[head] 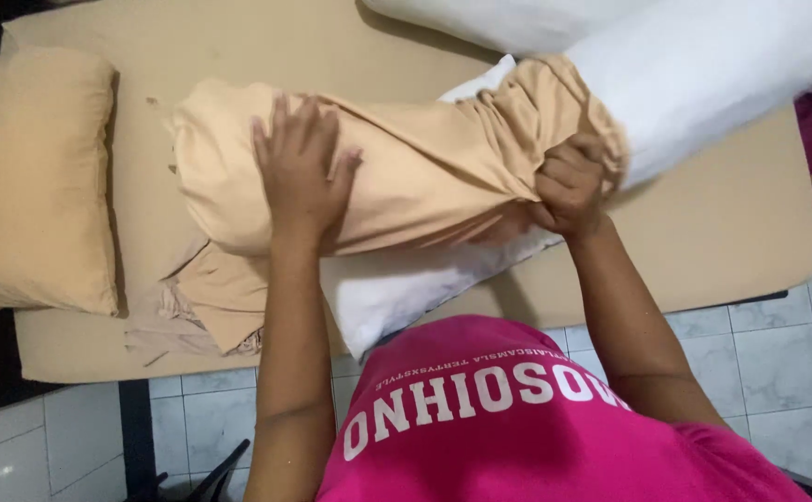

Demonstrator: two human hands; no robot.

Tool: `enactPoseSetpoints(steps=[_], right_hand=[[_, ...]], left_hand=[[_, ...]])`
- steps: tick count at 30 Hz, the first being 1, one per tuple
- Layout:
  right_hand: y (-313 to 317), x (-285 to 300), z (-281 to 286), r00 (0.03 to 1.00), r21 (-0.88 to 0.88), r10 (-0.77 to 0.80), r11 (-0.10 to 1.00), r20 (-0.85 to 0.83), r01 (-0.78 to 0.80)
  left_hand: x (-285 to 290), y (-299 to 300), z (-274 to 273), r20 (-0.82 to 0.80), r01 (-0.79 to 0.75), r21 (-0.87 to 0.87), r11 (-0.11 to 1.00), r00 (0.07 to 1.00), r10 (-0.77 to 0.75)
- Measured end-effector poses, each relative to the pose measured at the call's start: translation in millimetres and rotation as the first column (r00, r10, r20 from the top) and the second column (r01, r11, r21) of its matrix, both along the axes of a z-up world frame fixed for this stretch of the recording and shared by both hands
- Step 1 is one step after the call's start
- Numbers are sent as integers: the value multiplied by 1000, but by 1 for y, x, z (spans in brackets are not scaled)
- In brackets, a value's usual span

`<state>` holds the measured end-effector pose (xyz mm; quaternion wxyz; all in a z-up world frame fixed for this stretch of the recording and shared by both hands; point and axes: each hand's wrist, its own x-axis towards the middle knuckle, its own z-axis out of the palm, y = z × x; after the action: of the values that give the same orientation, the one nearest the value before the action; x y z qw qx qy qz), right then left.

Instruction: The person inserts a white pillow into a beige pillowcase on a bed. They align the corners, push the pillow inside, and smooth the fabric to fit the case properly.

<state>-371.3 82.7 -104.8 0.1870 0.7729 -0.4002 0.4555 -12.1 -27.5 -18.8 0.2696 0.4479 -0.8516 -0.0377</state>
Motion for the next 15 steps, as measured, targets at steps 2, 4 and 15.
enactPoseSetpoints(steps=[2,4,15], right_hand=[[11,1,-18,999,205,-29,978,-13,31],[20,5,-26,998,403,-60,913,-34,68],[-58,74,6,869,864,-490,407,-68,297]], left_hand=[[-8,-1,-38,38,-18,108,994,999,14],[-11,-2,-87,77,-34,217,976,997,17],[-21,31,-143,382,-182,390,903,924,21]])
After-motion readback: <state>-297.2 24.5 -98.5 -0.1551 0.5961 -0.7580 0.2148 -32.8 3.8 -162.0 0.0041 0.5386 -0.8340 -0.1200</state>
